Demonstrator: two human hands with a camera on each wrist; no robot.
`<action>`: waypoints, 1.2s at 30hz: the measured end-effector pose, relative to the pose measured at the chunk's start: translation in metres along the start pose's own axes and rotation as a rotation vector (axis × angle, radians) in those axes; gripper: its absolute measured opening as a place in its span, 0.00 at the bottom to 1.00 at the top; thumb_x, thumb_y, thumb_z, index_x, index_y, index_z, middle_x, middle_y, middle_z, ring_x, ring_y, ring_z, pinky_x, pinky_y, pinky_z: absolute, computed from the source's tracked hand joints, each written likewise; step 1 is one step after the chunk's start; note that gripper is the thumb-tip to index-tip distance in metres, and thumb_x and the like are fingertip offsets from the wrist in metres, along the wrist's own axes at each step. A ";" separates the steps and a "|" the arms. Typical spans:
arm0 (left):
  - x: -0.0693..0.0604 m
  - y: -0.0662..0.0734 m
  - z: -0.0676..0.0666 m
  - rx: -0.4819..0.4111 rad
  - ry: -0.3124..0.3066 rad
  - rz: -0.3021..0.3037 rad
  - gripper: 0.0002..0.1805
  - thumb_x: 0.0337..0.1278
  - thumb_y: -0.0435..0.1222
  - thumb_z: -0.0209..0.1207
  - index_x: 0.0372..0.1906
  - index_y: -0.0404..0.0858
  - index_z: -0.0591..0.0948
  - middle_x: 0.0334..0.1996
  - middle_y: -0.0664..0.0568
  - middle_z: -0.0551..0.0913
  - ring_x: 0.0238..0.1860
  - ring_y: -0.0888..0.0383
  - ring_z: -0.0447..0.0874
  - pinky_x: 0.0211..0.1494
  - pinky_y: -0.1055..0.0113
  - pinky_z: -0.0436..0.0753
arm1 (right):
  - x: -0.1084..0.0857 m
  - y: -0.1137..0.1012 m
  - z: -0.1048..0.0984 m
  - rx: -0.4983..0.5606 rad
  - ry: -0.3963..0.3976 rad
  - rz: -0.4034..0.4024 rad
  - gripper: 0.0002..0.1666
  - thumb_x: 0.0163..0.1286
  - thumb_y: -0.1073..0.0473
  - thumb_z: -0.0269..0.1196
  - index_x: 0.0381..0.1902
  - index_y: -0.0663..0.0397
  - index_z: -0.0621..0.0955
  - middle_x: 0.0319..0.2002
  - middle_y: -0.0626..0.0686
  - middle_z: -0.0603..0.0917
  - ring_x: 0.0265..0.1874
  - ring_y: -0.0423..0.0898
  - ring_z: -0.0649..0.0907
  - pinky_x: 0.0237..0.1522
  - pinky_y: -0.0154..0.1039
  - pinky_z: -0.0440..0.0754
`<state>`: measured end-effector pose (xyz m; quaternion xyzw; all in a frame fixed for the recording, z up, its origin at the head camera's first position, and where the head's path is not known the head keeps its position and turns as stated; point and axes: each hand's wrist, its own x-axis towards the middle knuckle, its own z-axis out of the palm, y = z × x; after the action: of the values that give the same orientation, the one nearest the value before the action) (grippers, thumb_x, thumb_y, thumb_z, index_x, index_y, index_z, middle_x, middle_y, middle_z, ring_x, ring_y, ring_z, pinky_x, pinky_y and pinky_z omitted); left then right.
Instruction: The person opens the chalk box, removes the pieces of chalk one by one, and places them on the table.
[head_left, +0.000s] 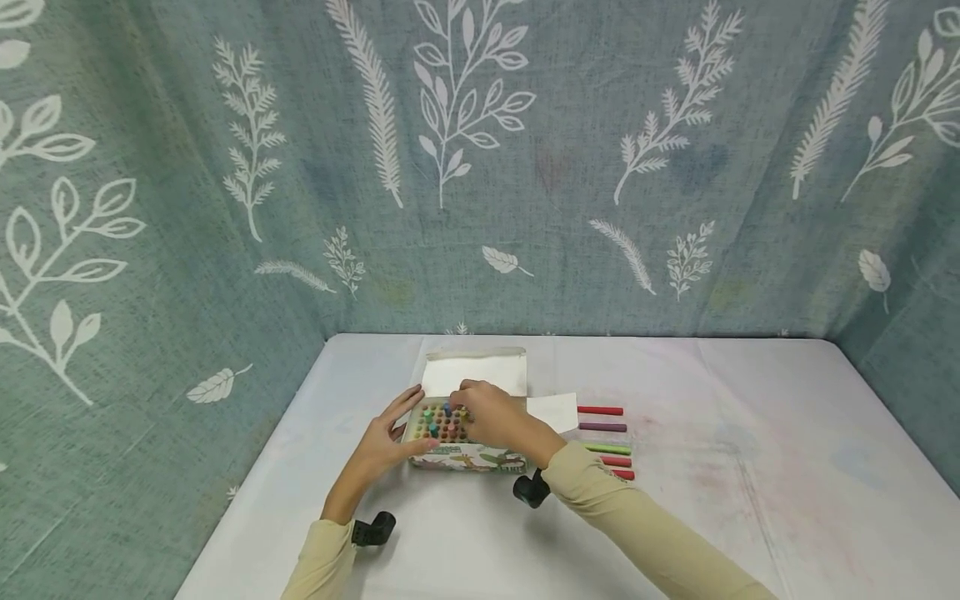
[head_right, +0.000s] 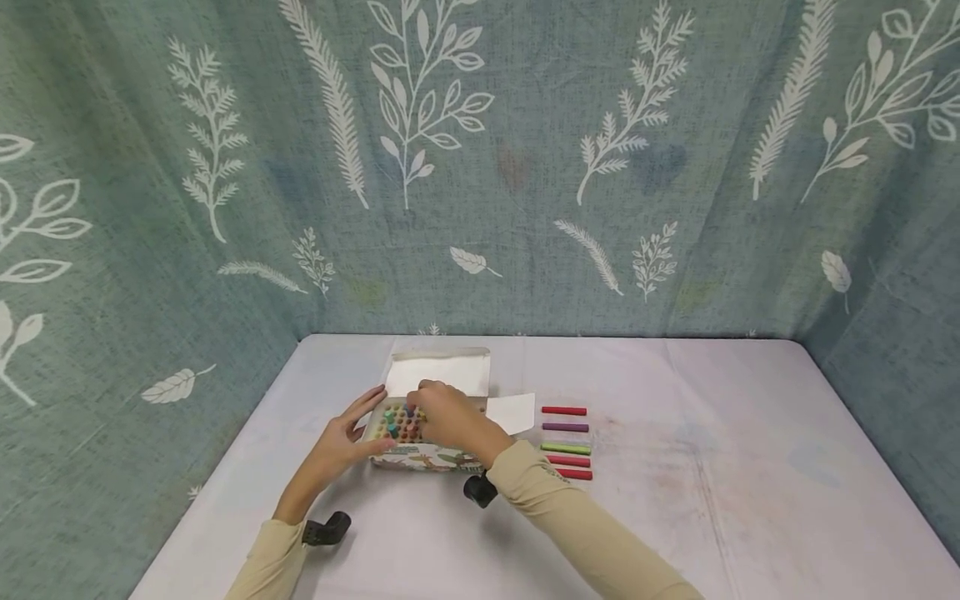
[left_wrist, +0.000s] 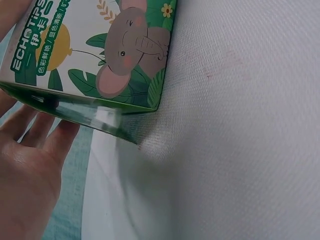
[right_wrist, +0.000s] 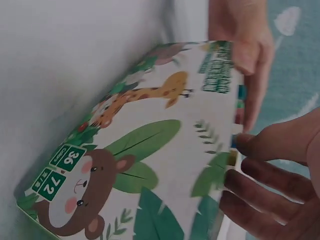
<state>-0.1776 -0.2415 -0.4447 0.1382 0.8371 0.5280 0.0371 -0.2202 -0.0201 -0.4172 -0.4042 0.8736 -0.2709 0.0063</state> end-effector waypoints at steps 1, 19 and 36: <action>0.000 -0.001 0.000 -0.004 0.003 0.002 0.44 0.51 0.32 0.68 0.72 0.32 0.58 0.73 0.41 0.49 0.72 0.39 0.45 0.68 0.41 0.59 | 0.001 -0.001 0.001 -0.032 -0.016 -0.001 0.16 0.62 0.73 0.61 0.47 0.59 0.83 0.40 0.53 0.80 0.32 0.42 0.80 0.29 0.26 0.77; 0.006 -0.035 0.003 -0.013 0.035 0.021 0.45 0.49 0.40 0.70 0.72 0.42 0.61 0.74 0.49 0.51 0.73 0.47 0.45 0.69 0.45 0.59 | 0.006 -0.001 0.010 -0.070 0.015 0.023 0.11 0.60 0.75 0.61 0.37 0.60 0.85 0.34 0.53 0.83 0.32 0.43 0.82 0.29 0.26 0.79; 0.006 -0.035 0.003 -0.004 0.044 0.016 0.46 0.49 0.41 0.70 0.73 0.44 0.60 0.74 0.51 0.51 0.73 0.48 0.45 0.70 0.44 0.58 | 0.000 0.002 -0.036 0.144 0.180 -0.077 0.08 0.62 0.72 0.61 0.38 0.61 0.84 0.35 0.56 0.83 0.32 0.44 0.82 0.32 0.28 0.81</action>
<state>-0.1901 -0.2518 -0.4769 0.1332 0.8354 0.5331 0.0149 -0.2298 -0.0021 -0.3869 -0.4098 0.8329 -0.3682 -0.0534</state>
